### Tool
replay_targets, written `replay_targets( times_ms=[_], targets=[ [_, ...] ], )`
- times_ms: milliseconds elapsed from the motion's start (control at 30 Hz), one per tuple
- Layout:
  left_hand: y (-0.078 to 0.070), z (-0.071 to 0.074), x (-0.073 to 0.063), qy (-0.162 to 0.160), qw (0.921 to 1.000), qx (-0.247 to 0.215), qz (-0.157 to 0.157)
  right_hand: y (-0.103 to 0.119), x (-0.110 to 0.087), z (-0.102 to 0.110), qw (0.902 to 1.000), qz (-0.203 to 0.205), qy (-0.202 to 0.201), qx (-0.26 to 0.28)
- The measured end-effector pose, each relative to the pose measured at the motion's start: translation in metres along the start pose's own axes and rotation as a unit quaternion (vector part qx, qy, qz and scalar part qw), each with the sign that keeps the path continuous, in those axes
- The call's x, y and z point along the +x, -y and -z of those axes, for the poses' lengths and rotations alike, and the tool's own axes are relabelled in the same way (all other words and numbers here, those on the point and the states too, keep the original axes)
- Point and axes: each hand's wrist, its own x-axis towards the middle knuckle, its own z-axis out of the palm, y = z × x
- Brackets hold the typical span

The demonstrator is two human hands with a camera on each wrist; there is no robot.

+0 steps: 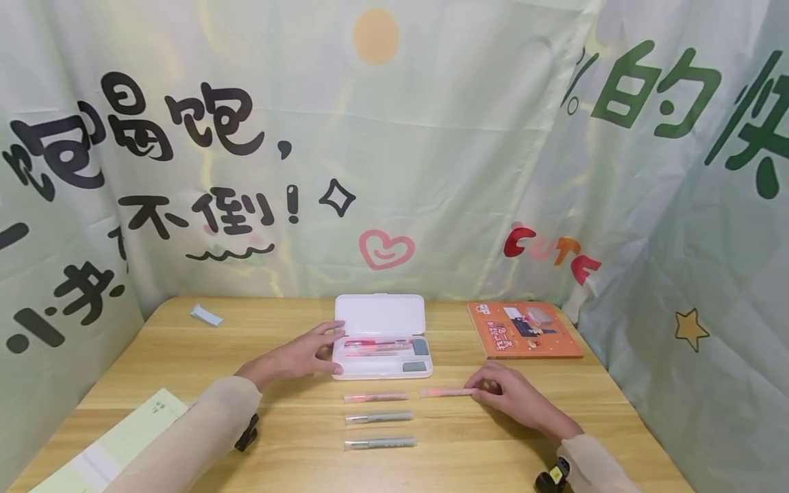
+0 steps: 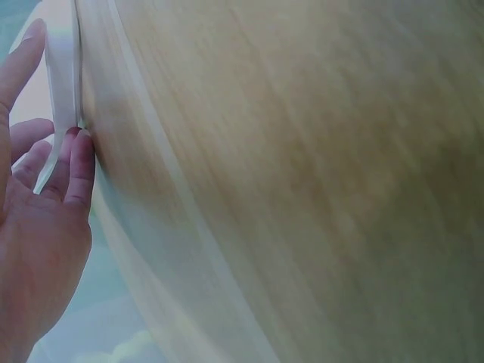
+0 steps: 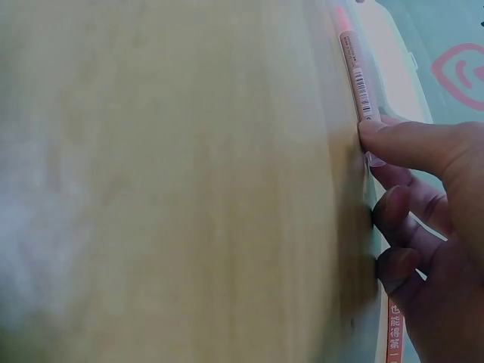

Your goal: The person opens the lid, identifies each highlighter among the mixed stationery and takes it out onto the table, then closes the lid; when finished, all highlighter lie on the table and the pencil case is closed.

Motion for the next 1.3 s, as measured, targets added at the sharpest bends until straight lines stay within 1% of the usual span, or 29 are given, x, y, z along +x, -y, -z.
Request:
replay_targets(
  times_ms=[133,467,567,733,800,933,1033,1167,1233,1300],
  targets=[
    [0.001,0.0,0.0,-0.002,1.0,0.002,0.0,0.001,0.0,0.0,1.0,-0.005,0.006,0.001],
    [0.0,0.001,0.001,-0.005,1.0,0.0,0.004,0.0,0.0,0.002,0.9999,0.001,0.01,0.002],
    [0.0,0.001,0.001,-0.003,1.0,-0.003,0.003,0.001,0.001,0.002,0.9999,-0.006,0.012,0.006],
    [0.0,0.001,0.0,-0.002,1.0,-0.003,0.006,0.006,0.004,0.005,0.9997,-0.023,-0.006,0.002],
    [-0.001,0.001,0.0,-0.003,1.0,-0.004,0.009,0.009,0.007,0.007,0.9996,-0.019,-0.02,-0.004],
    [-0.002,0.001,-0.002,-0.003,0.9999,-0.006,0.013,0.017,0.017,0.01,0.9993,-0.012,-0.034,-0.002],
    [-0.003,0.001,-0.002,-0.002,0.9999,-0.004,0.011,0.027,0.027,0.01,0.9992,-0.014,-0.036,0.007],
    [-0.003,0.001,-0.002,-0.002,0.9999,0.0,0.011,0.04,0.045,0.006,0.9993,-0.001,-0.036,0.012],
    [-0.003,0.001,-0.002,-0.002,0.9999,0.001,0.013,0.045,0.056,0.002,0.9992,0.009,-0.036,0.016],
    [-0.003,0.001,-0.001,-0.002,0.9999,0.001,0.014,0.05,0.066,-0.003,0.999,0.01,-0.036,0.025]
  ],
)
